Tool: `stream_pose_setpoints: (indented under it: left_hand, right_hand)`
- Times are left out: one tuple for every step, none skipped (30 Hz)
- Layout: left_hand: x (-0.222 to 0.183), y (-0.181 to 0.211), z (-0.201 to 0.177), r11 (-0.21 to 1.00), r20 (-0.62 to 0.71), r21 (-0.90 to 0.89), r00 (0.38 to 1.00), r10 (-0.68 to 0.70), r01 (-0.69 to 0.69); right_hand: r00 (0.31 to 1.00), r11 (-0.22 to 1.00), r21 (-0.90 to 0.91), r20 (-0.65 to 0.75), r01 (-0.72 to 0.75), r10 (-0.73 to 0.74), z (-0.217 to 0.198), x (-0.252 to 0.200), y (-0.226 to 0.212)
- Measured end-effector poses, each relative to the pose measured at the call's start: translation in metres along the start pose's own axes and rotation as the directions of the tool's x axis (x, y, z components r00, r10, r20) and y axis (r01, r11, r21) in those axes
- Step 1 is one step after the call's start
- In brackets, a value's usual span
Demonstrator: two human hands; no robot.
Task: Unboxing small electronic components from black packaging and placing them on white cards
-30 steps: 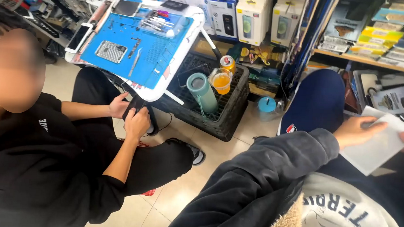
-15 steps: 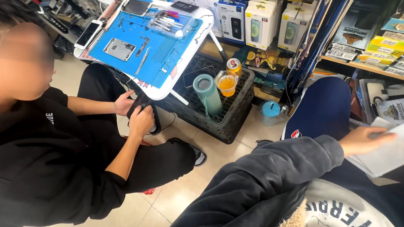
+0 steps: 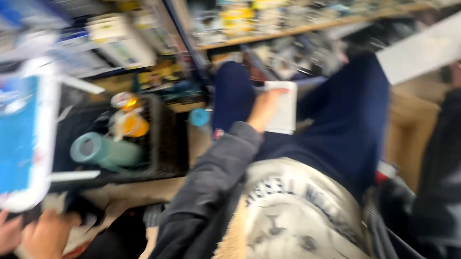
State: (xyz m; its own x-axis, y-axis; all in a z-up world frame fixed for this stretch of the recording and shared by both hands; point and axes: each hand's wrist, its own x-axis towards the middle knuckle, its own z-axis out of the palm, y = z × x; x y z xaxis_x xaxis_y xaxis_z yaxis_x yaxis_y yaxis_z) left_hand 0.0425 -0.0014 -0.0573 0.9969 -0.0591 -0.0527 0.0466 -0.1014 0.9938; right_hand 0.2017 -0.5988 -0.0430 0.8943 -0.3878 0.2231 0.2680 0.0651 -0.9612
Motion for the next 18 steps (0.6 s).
stream_pose_setpoints:
  left_hand:
    - [-0.014,0.009,-0.006,1.000,0.061,-0.010,0.998,-0.002,0.003]
    - [-0.020,0.019,-0.010,0.995,0.055,0.102,0.998,-0.004,-0.002]
    - [-0.022,0.027,-0.014,0.977,0.049,0.212,0.999,0.003,-0.013]
    - [-0.034,0.049,0.003,0.977,0.101,0.212,0.995,-0.009,-0.013]
    - [-0.045,0.071,0.017,0.996,0.038,0.002,0.995,-0.090,0.090]
    - [-0.061,0.093,0.012,0.962,-0.031,-0.203,0.981,-0.194,0.184]
    - [-0.064,0.106,0.019,0.961,-0.005,-0.188,0.978,-0.207,0.202]
    - [-0.066,0.120,0.024,0.926,-0.062,-0.254,0.951,-0.303,0.278]
    - [-0.067,0.134,0.028,0.882,-0.113,-0.321,0.910,-0.398,0.346]
    - [-0.071,0.140,0.033,0.882,-0.104,-0.308,0.909,-0.403,0.356]
    - [-0.076,0.147,0.036,0.897,-0.083,-0.281,0.922,-0.378,0.342]
    - [-0.082,0.154,0.037,0.910,-0.067,-0.254,0.933,-0.354,0.327]
    - [-0.084,0.155,0.037,0.910,-0.065,-0.241,0.930,-0.362,0.338]
    - [-0.085,0.158,0.038,0.922,-0.045,-0.228,0.943,-0.331,0.313]
    - [-0.086,0.161,0.038,0.933,-0.024,-0.215,0.954,-0.300,0.288]
    - [-0.085,0.162,0.039,0.935,-0.023,-0.207,0.954,-0.299,0.288]
    - [-0.085,0.163,0.039,0.933,-0.028,-0.214,0.953,-0.300,0.288]
    - [-0.087,0.163,0.038,0.931,-0.035,-0.225,0.952,-0.304,0.289]
  right_hand:
    - [0.998,1.000,-0.028,-0.055,0.005,-0.006,-0.011,-0.034,-0.023]
    - [0.964,0.984,-0.164,-0.240,0.072,-0.111,-0.022,-0.064,-0.044]
    - [0.888,0.943,-0.313,-0.395,0.111,-0.236,-0.031,-0.089,-0.062]
    - [0.869,0.938,-0.336,-0.433,0.089,-0.238,-0.063,-0.097,-0.043]
    - [0.857,0.965,-0.262,-0.491,0.027,-0.158,-0.094,-0.108,-0.025]
    - [0.847,0.985,-0.167,-0.528,-0.029,-0.065,-0.105,-0.119,0.001]
    - [0.831,0.984,-0.170,-0.553,-0.047,-0.056,-0.127,-0.141,0.017]
    - [0.824,0.962,-0.247,-0.564,-0.113,-0.048,-0.144,-0.159,0.035]
    - [0.818,0.931,-0.319,-0.574,-0.180,-0.039,-0.160,-0.178,0.051]
    - [0.809,0.930,-0.314,-0.587,-0.192,-0.031,-0.187,-0.193,0.090]
    - [0.782,0.922,-0.280,-0.622,-0.267,0.037,-0.213,-0.210,0.128]
    - [0.753,0.908,-0.241,-0.649,-0.341,0.110,-0.233,-0.228,0.169]
    - [0.745,0.906,-0.233,-0.656,-0.354,0.123,-0.225,-0.254,0.175]
    - [0.716,0.845,-0.237,-0.662,-0.480,0.221,-0.217,-0.274,0.180]
    - [0.674,0.767,-0.239,-0.668,-0.596,0.316,-0.208,-0.295,0.184]
    - [0.670,0.767,-0.230,-0.670,-0.598,0.321,-0.202,-0.306,0.190]
    - [0.671,0.731,-0.246,-0.644,-0.637,0.368,-0.194,-0.318,0.197]
    - [0.671,0.691,-0.267,-0.616,-0.672,0.414,-0.187,-0.330,0.203]
